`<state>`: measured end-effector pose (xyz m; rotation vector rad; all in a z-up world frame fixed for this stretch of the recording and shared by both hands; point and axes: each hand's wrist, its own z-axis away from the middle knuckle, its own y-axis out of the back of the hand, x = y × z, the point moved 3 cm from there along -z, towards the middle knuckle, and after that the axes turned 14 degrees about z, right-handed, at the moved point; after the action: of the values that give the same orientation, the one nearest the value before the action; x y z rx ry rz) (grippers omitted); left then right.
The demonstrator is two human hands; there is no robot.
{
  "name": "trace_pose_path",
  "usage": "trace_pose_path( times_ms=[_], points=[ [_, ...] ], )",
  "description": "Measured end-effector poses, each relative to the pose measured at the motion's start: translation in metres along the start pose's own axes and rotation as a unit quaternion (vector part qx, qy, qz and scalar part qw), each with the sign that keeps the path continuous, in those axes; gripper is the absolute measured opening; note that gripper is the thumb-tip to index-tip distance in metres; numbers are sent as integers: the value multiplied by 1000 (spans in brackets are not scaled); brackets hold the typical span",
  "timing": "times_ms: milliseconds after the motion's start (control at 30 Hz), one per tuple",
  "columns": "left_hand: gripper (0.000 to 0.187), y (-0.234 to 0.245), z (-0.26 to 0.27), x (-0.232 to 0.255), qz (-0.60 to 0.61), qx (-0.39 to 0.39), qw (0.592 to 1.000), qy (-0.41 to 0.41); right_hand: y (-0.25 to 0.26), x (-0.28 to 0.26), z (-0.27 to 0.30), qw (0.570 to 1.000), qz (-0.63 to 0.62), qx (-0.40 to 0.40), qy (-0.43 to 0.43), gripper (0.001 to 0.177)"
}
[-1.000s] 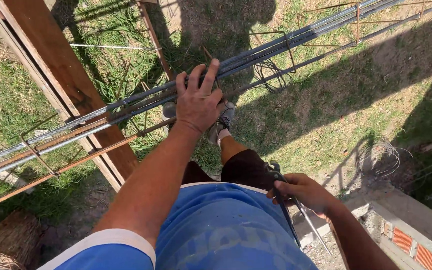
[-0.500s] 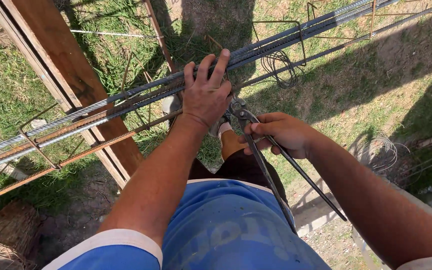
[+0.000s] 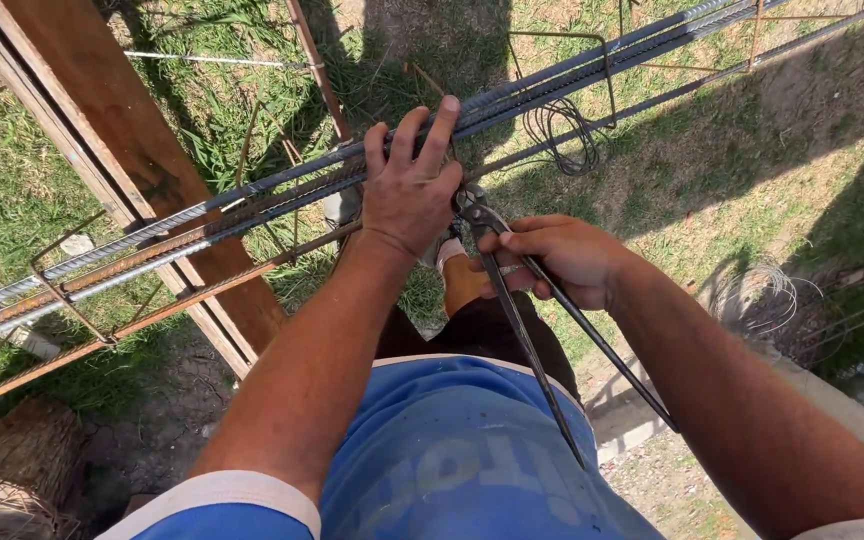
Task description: The person ties steel rebar rods together using wire and pliers. They wrap the wire around the intersections of the rebar and twist it tight with pliers to secure the structure. The person repeats this process at multiple points along the rebar framework.
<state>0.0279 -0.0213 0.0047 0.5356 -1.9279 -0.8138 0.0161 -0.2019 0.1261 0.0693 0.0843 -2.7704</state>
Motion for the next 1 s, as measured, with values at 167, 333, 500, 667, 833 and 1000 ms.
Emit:
trace_pose_path(
  times_ms=[167,333,500,667,833,1000],
  points=[
    [20,3,-1,4,0,5,1000,0,2,8,-2,998,-54,-20,4,26],
    [17,2,-1,1,-4,4,1000,-4,2,16,-12,996,-72,-54,2,30],
    [21,-1,2,0,-21,0,1000,-9,-4,20,-16,972,-205,-112,22,33],
    [24,1,-1,0,-22,-4,1000,-15,-1,34,-33,958,-236,-160,44,29],
    [21,4,0,-1,-29,-16,999,-9,5,54,-51,928,-288,-226,64,32],
    [21,3,4,-4,-19,-27,999,-10,-2,54,-54,906,-337,-250,54,33]
  ],
)
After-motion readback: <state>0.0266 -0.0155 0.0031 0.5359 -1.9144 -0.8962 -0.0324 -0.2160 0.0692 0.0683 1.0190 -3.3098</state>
